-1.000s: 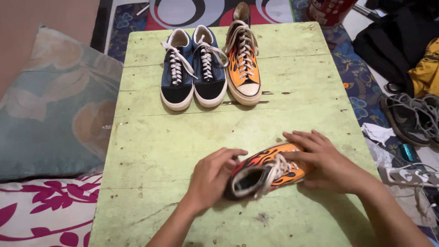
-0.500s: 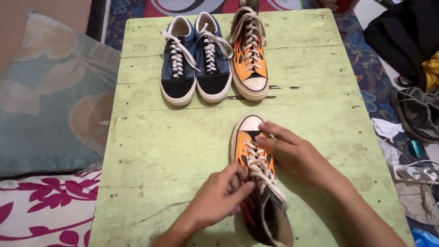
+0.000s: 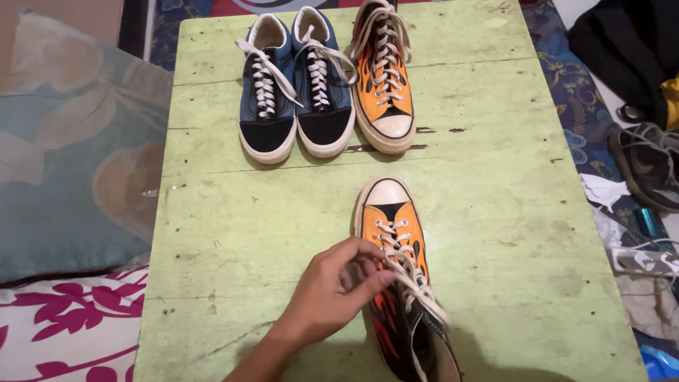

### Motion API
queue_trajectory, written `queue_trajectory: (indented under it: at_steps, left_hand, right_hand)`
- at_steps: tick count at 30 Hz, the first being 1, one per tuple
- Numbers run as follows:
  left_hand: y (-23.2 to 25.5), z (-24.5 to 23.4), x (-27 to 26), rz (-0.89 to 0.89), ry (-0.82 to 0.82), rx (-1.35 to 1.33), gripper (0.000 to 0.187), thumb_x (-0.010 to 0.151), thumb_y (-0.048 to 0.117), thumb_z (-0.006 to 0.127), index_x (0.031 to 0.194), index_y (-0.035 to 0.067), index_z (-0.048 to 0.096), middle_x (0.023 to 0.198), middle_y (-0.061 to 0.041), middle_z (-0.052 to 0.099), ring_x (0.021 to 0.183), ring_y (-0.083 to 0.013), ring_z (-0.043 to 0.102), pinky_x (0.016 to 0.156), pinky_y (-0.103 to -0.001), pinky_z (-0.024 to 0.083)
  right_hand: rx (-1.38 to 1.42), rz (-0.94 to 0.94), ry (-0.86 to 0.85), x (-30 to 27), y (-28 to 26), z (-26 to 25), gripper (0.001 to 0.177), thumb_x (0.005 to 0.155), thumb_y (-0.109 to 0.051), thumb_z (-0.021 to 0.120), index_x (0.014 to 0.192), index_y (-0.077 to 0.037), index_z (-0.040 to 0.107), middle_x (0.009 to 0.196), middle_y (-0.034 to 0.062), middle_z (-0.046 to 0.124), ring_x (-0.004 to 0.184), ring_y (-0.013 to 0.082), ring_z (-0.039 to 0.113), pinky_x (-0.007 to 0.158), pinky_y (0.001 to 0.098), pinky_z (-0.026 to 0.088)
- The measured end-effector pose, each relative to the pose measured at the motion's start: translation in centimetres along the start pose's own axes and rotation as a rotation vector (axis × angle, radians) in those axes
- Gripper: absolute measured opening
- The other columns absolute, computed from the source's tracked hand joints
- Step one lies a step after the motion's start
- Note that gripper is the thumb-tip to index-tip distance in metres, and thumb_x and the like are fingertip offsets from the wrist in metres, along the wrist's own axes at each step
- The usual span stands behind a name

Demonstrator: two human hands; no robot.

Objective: The person removes the laces from one orange high-top sneaker, then re-laces the same shoe using the same laces. The other shoes remain untouched on the table.

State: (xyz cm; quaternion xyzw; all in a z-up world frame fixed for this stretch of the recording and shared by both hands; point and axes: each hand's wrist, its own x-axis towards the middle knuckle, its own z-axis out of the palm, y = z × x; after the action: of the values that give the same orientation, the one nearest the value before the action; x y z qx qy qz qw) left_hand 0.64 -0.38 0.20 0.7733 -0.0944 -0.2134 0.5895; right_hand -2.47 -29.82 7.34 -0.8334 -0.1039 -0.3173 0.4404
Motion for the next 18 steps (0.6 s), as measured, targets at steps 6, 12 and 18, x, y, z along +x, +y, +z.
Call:
queue_trajectory:
  at_steps: [6, 12, 18]
  left_hand:
    - [-0.8, 0.5, -0.1, 0.174, 0.033, -0.031, 0.038, 0.086, 0.023, 0.081, 0.119, 0.008, 0.069, 0.096, 0.000, 0.068, 0.084, -0.0066, 0.063, 0.064, -0.022, 0.049]
    - [-1.3, 0.4, -0.1, 0.172, 0.059, -0.036, 0.037, 0.086, 0.022, 0.080, 0.118, 0.006, 0.070, 0.098, -0.002, 0.068, 0.089, -0.0093, 0.066, 0.066, -0.024, 0.050]
    - [-1.4, 0.0, -0.4, 0.233, 0.120, 0.043, 0.036, 0.085, 0.021, 0.081, 0.116, 0.007, 0.070, 0.098, -0.003, 0.070, 0.088, -0.0109, 0.068, 0.070, -0.024, 0.054]
  right_hand:
    - [0.009, 0.040, -0.052, -1.1, 0.0, 0.3, 0.045, 0.090, -0.010, 0.072, 0.133, -0.008, 0.062, 0.125, 0.0097, 0.068, 0.113, 0.0212, 0.067, 0.091, 0.0322, 0.055]
    - [0.039, 0.048, -0.134, -1.4, -0.6, 0.4, 0.044, 0.090, -0.014, 0.072, 0.132, -0.009, 0.063, 0.120, 0.0075, 0.070, 0.107, 0.0191, 0.068, 0.086, 0.0313, 0.055]
    - [0.070, 0.085, -0.274, -1.6, -1.9, 0.5, 0.043, 0.090, -0.017, 0.071, 0.132, -0.009, 0.065, 0.115, 0.0053, 0.071, 0.101, 0.0170, 0.069, 0.081, 0.0305, 0.055]
